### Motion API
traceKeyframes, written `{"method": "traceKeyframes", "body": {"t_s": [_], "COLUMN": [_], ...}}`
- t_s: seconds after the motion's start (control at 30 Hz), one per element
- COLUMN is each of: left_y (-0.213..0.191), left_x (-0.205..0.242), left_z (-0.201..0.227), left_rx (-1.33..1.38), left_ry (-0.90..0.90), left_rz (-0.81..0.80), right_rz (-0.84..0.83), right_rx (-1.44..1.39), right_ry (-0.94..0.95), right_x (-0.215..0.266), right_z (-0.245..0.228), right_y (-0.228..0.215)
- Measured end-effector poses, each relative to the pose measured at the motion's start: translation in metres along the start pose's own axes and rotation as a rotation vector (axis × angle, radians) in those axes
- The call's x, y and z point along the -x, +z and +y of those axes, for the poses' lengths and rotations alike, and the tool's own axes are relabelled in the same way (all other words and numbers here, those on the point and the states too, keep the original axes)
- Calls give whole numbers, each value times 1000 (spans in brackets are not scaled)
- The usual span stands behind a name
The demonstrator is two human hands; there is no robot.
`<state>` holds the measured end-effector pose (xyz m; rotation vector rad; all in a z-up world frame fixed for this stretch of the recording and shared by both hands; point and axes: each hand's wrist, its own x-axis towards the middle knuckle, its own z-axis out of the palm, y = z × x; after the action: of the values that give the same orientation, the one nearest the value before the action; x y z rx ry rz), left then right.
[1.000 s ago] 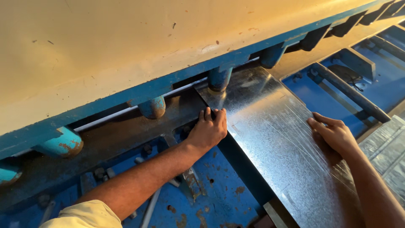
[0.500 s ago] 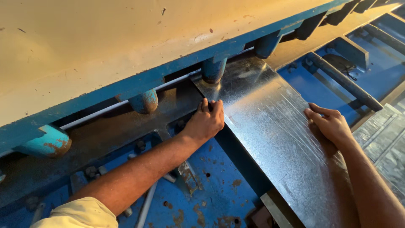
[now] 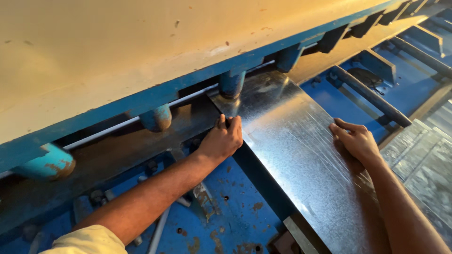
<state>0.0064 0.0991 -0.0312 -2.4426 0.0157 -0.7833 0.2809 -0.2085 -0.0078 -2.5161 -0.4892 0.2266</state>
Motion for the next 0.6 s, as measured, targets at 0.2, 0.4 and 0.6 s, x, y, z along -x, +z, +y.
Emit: {"method": "traceKeyframes", "body": {"t_s": [0.2,0.4,0.6], "left_y": [1,-1,3], "left_x": [-2,1,3], "left_z": [0,4,3], "left_rx": [4,-16,16], "left_ry": [-32,-12,-23], "left_rz": [68,43,43], "right_rz": [-35,65,-24], "right_rx": [32,40,-5], "right_ry": [75,-102,63], "right_x": [2,-1,-1], "right_z": [-6,8,-2], "right_y": [1,5,1]}}
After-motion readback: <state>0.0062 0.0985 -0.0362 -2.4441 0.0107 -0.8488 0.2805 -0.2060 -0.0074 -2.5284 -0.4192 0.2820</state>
